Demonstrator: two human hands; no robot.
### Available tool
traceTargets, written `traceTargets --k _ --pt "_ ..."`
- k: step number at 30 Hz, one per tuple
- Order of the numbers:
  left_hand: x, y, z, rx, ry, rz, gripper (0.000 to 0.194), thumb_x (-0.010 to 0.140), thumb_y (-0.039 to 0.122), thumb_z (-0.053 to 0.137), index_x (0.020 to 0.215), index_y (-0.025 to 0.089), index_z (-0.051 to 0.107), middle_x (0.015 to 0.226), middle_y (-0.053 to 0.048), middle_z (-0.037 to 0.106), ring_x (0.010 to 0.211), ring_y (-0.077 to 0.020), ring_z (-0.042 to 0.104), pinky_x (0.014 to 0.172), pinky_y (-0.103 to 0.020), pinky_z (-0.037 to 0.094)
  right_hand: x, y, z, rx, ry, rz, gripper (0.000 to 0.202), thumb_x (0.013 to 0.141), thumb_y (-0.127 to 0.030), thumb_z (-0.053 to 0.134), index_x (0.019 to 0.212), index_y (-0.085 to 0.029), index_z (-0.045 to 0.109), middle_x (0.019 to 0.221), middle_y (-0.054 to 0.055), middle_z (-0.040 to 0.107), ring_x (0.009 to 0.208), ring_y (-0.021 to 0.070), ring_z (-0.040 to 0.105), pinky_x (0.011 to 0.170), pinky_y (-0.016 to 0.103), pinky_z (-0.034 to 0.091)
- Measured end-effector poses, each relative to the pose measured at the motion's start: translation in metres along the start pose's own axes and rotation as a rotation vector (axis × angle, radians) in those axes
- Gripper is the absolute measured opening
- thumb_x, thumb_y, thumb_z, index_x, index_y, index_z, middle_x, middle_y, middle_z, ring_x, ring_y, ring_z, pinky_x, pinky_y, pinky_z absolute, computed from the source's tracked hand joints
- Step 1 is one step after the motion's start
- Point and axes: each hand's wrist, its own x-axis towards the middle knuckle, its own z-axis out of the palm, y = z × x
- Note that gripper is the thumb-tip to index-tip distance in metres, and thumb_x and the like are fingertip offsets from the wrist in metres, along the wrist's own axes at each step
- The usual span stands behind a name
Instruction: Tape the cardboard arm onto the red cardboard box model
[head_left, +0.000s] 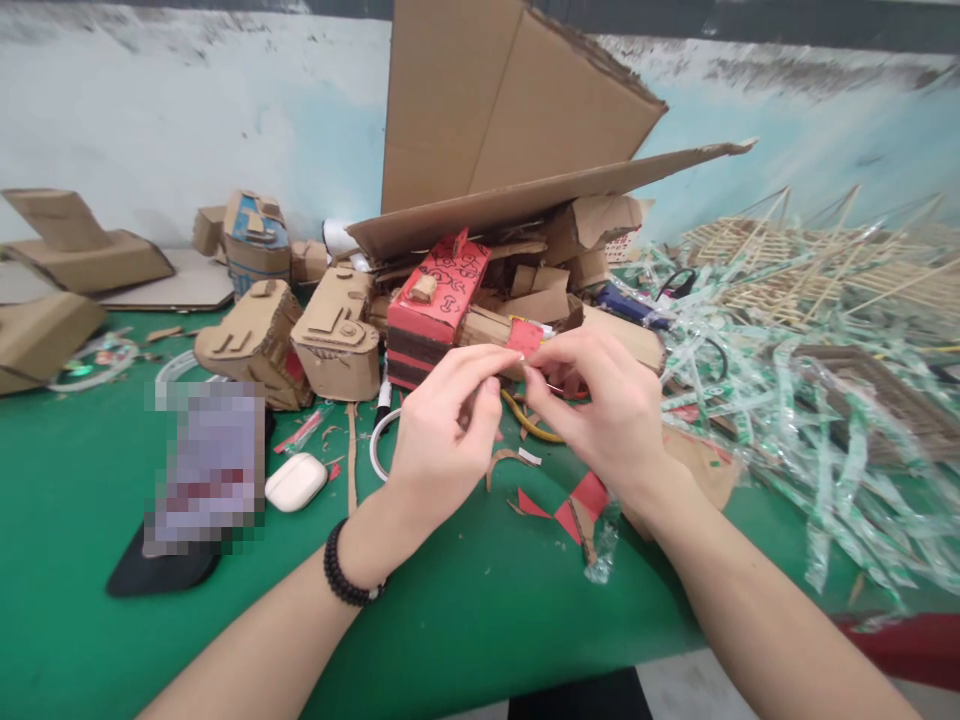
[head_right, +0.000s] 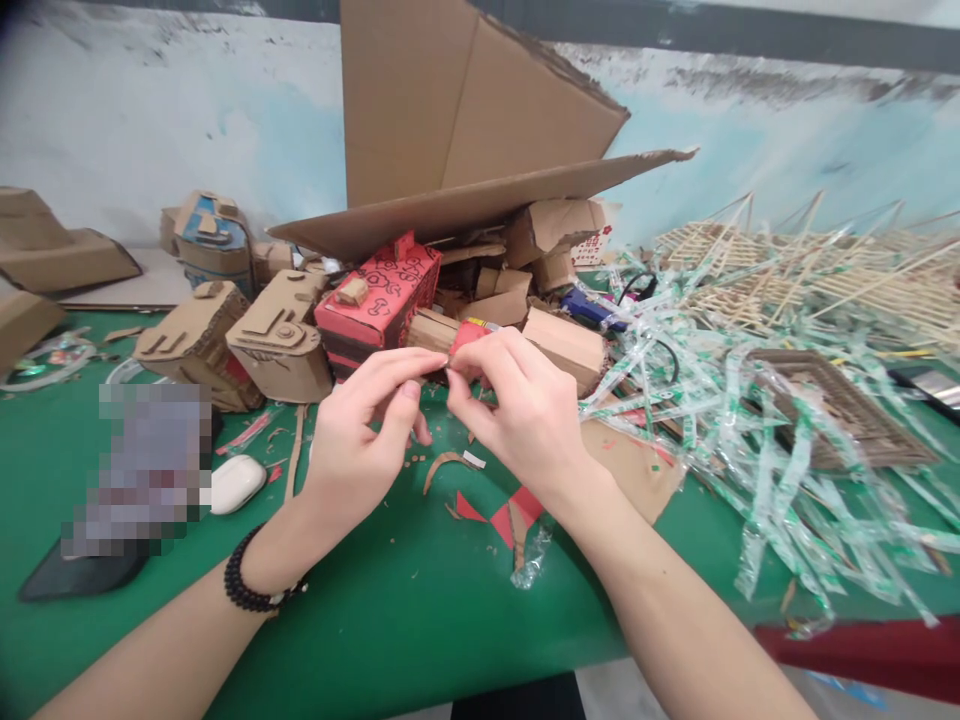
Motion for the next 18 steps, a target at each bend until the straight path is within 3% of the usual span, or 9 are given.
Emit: traceTargets --k 3,5,7,12,18 --pt "-0.0011 0.0006 -0.0005 0.111 -0.03 0.115 0.04 0.108 0.01 0.051 0.14 0.021 0.071 0.143 -0.011 0.072 0.1 -0.0178 0.079 0.078 -0.029 0.068 0.0028 -0.0032 -0.0012 0.285 -0.056 0.286 0.006 0.099 -0.024 0.071 0.094 -0.024 0.069 0.082 0.001 0.069 0.067 0.0151 0.064 0.059 0.029 0.052" --pt "-0.0014 0.0005 -0.0006 0.135 -0.051 0.156 0.046 0.107 0.008 0.05 0.147 0.023 0.068 0.147 -0.011 0.07 0.125 -0.0241 0.075 0.097 -0.036 0.069 0.0051 -0.0053 -0.0029 0.472 -0.076 0.444 0.013 0.101 -0.032 0.072 0.092 -0.024 0.069 0.076 -0.001 0.066 0.063 0.0142 0.061 0.056 0.028 0.051" --pt "-0.0015 -0.0003 -0.0006 0.144 -0.063 0.179 0.049 0.107 0.007 0.05 0.15 0.024 0.066 0.148 -0.011 0.069 0.136 -0.0258 0.07 0.109 -0.04 0.066 0.0071 -0.0062 -0.0045 0.591 -0.069 0.516 0.02 0.1 -0.04 0.074 0.089 -0.024 0.07 0.069 -0.003 0.063 0.057 0.0127 0.056 0.054 0.028 0.049" --pt "-0.0023 -0.0036 -0.0003 0.174 -0.057 0.245 0.053 0.107 0.006 0.05 0.154 0.025 0.063 0.148 -0.011 0.069 0.133 -0.0224 0.071 0.109 -0.035 0.065 0.0085 -0.0052 -0.0052 0.665 -0.043 0.578 0.031 0.095 -0.052 0.08 0.088 -0.023 0.072 0.066 -0.003 0.064 0.054 0.012 0.055 0.051 0.027 0.048" --pt "-0.0046 -0.0028 -0.0011 0.274 -0.071 0.235 0.051 0.108 0.008 0.049 0.155 0.024 0.063 0.147 -0.011 0.07 0.116 -0.0171 0.076 0.094 -0.025 0.067 0.009 -0.0035 -0.0052 0.672 -0.038 0.565 0.029 0.094 -0.048 0.081 0.088 -0.021 0.072 0.064 -0.005 0.063 0.052 0.0108 0.056 0.049 0.024 0.049"
